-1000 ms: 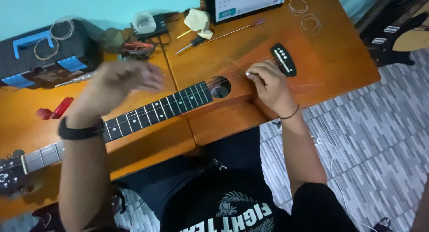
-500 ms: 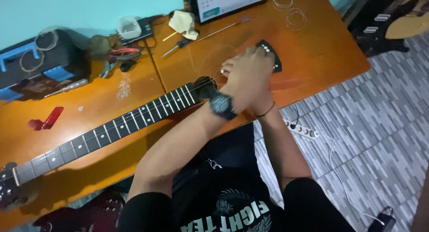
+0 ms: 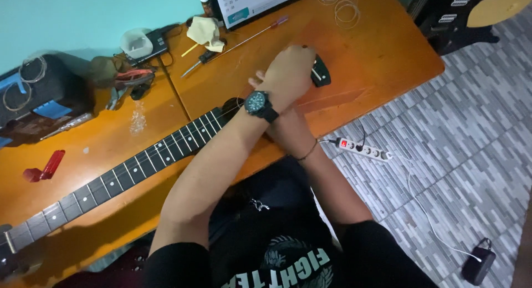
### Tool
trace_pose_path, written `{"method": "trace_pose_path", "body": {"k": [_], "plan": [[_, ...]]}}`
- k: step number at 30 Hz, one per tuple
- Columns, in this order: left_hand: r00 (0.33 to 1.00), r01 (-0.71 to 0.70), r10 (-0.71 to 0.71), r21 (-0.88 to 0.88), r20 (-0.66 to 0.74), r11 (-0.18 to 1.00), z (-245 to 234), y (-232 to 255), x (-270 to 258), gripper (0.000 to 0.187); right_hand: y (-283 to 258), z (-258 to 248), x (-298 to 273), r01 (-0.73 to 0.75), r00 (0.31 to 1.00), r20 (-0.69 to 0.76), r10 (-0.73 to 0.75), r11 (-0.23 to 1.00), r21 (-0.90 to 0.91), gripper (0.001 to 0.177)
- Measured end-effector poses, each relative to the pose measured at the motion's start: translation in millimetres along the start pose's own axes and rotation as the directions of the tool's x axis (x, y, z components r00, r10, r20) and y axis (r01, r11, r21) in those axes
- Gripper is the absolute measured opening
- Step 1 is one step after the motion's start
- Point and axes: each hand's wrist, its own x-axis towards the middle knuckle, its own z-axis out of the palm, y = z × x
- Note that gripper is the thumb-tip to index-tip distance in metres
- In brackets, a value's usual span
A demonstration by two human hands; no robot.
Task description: The person strings an acoustic guitar by threading a new string through the bridge, pulling it along the fretboard, and winding it onto the tuning peg at the headstock. They then use a red string winder to tighten the string and trim the excess with a cutter.
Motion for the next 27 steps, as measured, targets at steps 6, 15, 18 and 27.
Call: {"method": "trace_pose_path", "body": {"k": [6,15,18,27], "plan": [[0.974,-0.051,0.007,-0.190,-0.227,0.980,30,-34,5,0.008,15,-41,-21,0.013,0.989,-0.148,-0.001,0.996,0.084,0.010],[0.976,0.000,-0.052,-0.237,-0.212,0.972,-12,-6,-31,0.023,83,-97,-5,-0.328,0.930,-0.079,0.359,0.908,0.261,0.020],[0.966,-0.028,-0.012,-0.151,-0.257,0.988,-11,-4,-35,0.023,104,-89,5,-0.366,0.914,-0.064,0.400,0.884,0.290,0.019],[0.955,-0.009,-0.058,-0.223,-0.291,0.975,-2,-9,-31,0.021,129,-65,11,-0.440,0.857,-0.041,0.514,0.771,0.460,0.020]]}}
